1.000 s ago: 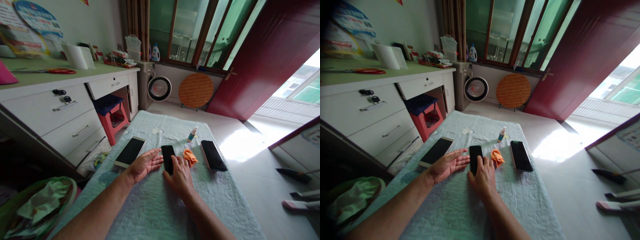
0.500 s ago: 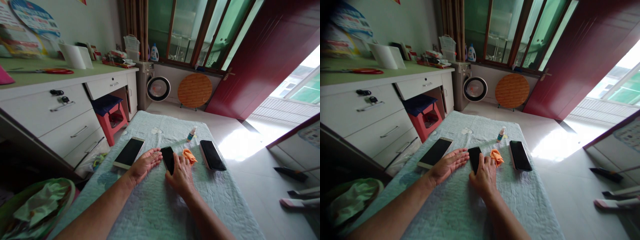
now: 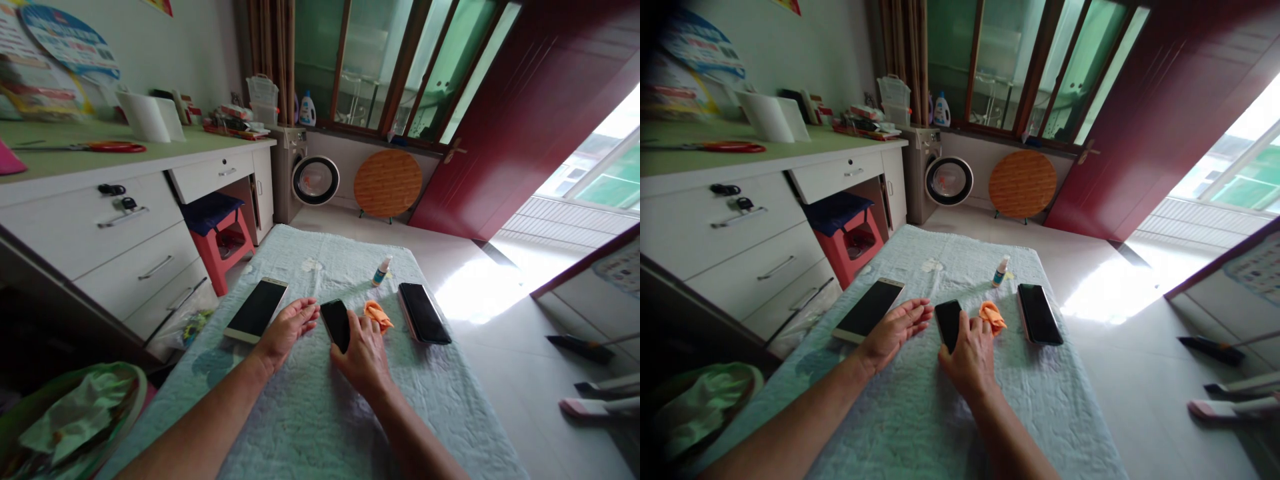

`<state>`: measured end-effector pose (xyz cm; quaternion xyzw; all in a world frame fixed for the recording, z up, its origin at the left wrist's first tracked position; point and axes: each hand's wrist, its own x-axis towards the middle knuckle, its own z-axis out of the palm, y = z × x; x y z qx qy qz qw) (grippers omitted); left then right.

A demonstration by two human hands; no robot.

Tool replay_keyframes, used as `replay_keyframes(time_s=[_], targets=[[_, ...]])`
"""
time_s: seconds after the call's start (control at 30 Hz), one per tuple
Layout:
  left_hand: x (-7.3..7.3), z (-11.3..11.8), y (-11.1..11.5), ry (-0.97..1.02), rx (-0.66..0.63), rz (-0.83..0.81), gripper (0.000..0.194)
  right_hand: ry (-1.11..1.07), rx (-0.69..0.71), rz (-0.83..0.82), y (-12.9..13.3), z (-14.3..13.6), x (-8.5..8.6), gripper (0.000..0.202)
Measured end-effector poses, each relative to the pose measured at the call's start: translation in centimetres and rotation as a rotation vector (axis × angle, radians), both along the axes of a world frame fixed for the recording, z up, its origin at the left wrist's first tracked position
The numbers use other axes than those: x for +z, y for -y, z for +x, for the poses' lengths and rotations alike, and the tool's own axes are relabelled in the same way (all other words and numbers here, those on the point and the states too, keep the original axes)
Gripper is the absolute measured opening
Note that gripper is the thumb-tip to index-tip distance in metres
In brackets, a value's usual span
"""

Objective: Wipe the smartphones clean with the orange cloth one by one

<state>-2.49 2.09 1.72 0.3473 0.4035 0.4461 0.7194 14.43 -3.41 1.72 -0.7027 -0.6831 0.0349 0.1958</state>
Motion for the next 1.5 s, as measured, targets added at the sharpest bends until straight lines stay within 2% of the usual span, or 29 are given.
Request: replay_keyframes(time_s=[0.3, 0.47, 0.57, 0.73, 0.9, 1.03, 1.27, 1.5], targets=[[-0.1, 0.1, 0.0, -0.013, -0.018, 0.009, 0.037, -0.056, 0.031, 0.070, 0.2, 1.3, 1.5, 0.066], [-0.4, 0.1, -0.1, -0.063, -0.024, 0.037, 0.041, -0.129, 0.020, 0.161, -0.4, 3.3, 2.3, 0.065], [-0.5, 0.2, -0.1, -0.072, -0.010, 0.038, 0.040, -0.161, -0.049, 0.226, -1.0, 5.5, 2.8, 0.062], [-0.5, 0.2, -0.1, -0.078, -0.008, 0.026, 0.036, -0.153, -0.281, 0.285, -2.0, 9.7, 3.1, 0.060], [-0.6, 0.2, -0.1, -0.082, -0.028, 0.025, 0.036, -0.099, -0.468, 0.242, -2.5, 13.4, 2.6, 0.061], [-0.6, 0.2, -0.1, -0.083, -0.034, 0.038, 0.035, -0.026, -0.512, 0.164, -2.4, 15.2, 2.1, 0.063], [-0.3, 0.3, -0.1, -0.077, -0.031, 0.034, 0.034, 0.036, -0.553, 0.068, -2.3, 15.9, 1.6, 0.064], [-0.6, 0.2, -0.1, -0.112, -0.049, 0.062, 0.038, 0.055, -0.580, -0.013, -2.3, 15.8, 1.5, 0.066]])
